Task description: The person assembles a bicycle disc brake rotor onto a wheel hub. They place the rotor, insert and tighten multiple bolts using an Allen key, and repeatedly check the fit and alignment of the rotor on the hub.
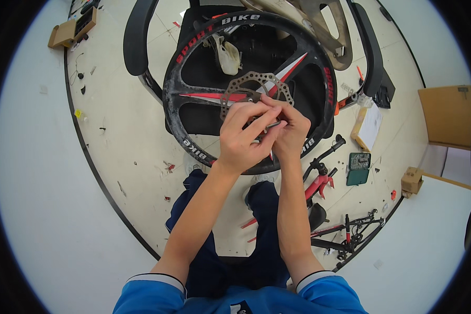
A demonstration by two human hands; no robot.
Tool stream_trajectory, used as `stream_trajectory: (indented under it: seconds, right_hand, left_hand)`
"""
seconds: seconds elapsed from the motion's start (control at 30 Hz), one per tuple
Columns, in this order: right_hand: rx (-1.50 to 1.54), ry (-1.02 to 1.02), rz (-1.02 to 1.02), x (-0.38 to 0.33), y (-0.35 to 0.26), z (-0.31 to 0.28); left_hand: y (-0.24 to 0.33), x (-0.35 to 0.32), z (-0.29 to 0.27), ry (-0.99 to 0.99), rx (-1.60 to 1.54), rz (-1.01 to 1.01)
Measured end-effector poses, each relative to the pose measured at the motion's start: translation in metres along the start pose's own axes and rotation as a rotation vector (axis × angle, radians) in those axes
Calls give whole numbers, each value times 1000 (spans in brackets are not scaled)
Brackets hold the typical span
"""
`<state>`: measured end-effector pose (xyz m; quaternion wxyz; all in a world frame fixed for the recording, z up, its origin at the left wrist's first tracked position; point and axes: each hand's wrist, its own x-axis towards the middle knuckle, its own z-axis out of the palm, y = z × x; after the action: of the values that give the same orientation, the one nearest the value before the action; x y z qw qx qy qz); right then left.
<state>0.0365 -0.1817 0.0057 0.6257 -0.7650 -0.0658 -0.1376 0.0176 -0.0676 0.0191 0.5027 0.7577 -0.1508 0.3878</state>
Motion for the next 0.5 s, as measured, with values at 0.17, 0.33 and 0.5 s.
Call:
stream_trajectory:
  seconds: [0.17,0.33,0.5]
  right_hand:
    - [47,90,-82,-1,8,10]
    - [-54,110,-72,-1,9,10]
    - [-78,-10,-235,1,3,7]
  left_hand:
    - [-2,-7,4,62,-29,-13]
    - [2,-4,4,45,-49,-24]
    - [-5,-3,-4,40,1,-17]
